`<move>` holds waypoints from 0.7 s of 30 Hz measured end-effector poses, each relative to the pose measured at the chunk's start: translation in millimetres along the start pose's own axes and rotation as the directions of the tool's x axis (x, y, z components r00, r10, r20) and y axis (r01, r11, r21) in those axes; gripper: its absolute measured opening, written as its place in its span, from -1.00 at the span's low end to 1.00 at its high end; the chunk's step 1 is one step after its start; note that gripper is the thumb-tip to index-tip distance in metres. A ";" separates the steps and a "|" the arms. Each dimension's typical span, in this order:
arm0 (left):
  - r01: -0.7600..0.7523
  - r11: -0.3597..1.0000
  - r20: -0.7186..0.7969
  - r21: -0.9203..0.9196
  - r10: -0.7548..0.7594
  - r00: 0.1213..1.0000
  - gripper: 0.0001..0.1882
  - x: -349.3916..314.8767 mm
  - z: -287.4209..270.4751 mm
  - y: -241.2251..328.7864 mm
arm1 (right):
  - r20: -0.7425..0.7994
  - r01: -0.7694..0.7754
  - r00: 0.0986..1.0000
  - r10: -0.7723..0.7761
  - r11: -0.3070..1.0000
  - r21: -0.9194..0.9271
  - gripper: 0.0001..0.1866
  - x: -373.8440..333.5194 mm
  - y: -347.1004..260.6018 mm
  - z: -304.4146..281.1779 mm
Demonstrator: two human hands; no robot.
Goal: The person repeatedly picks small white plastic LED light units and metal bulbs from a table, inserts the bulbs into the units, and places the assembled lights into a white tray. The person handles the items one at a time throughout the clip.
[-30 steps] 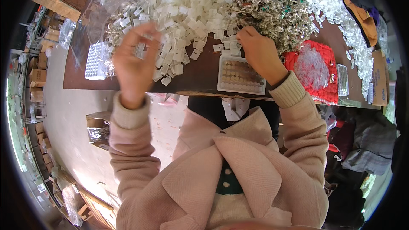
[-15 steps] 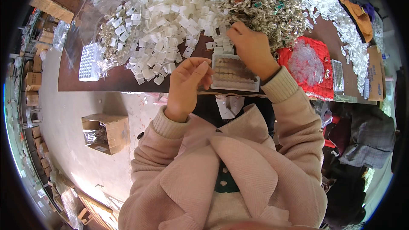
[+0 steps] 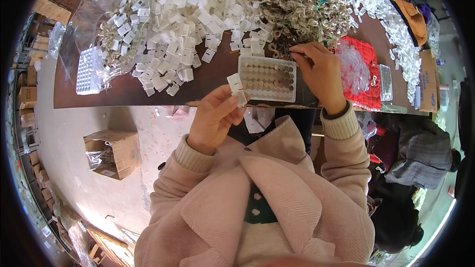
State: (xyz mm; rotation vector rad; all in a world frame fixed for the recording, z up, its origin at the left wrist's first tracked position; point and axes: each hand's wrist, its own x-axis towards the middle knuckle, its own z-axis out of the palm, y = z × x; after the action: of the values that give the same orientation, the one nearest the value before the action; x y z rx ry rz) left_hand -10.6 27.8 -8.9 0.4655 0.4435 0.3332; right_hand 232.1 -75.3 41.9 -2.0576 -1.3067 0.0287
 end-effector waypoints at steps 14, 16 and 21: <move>-0.035 0.999 0.004 0.010 0.035 0.999 -0.66 -0.2 -15.7 -2.4 | 0.247 0.177 0.963 -0.103 0.939 -0.296 -0.88 13.5 12.9 8.6; -0.033 0.999 0.001 0.012 0.033 0.999 -0.67 -0.3 -15.3 -3.1 | 0.199 0.156 0.974 -0.107 0.955 -0.250 -0.86 11.8 13.8 9.0; -0.066 0.998 0.023 0.014 0.065 0.998 -0.72 -1.4 -8.7 -0.6 | -0.014 -0.030 0.999 0.034 0.983 0.179 -0.76 9.5 14.9 -3.4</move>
State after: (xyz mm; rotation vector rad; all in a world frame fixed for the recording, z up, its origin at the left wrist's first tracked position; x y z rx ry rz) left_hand -15.8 29.9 -15.7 0.4980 0.4096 0.3880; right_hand 249.7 -73.3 39.3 -1.9216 -1.2149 0.1381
